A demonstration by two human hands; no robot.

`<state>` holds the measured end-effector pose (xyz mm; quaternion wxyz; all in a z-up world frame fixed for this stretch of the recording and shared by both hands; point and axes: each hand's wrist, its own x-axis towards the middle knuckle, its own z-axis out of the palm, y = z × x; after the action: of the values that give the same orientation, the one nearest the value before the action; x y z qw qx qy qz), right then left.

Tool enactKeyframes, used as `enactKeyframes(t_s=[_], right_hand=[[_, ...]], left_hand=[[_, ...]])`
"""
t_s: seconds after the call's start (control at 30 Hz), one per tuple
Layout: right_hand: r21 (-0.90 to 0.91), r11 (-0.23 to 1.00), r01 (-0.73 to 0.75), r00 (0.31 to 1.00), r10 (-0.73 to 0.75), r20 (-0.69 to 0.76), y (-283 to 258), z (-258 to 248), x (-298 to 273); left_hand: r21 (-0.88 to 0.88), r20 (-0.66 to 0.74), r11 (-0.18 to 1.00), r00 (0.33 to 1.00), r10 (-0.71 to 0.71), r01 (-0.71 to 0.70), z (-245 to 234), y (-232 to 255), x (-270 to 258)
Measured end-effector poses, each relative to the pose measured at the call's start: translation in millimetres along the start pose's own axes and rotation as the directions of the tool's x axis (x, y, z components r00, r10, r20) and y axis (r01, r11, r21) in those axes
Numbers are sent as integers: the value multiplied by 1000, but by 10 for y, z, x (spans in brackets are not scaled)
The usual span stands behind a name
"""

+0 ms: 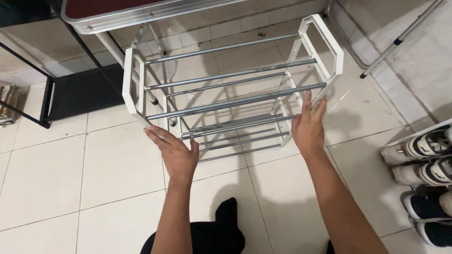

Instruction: The person assembles a metal shoe rack by inserting horizontal bars into the side frames. They then place several pairs of shoes onto the completed rack.

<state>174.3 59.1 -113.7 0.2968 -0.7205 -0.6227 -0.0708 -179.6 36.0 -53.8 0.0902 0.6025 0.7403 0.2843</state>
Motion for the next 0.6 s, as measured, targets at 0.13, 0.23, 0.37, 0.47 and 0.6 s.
enactKeyframes(t_s=[0.13, 0.23, 0.37, 0.47, 0.6], right_hand=[[70, 994, -86, 992, 79, 102, -88, -65, 64], [85, 994, -74, 990, 63, 125, -156, -53, 57], [156, 986, -57, 992, 38, 119, -164, -1, 50], [155, 988, 13, 995, -29, 99, -96, -20, 50], [-8, 991, 135, 982, -133, 135, 59, -98, -12]], left_hand=[[58, 117, 995, 989, -86, 79, -42, 5, 6], [68, 131, 995, 988, -86, 78, 12, -63, 14], [149, -36, 986, 996, 84, -78, 108, -173, 13], [222, 147, 970, 981, -130, 95, 167, -163, 26], [314, 179, 949, 982, -62, 3, 275, -23, -10]])
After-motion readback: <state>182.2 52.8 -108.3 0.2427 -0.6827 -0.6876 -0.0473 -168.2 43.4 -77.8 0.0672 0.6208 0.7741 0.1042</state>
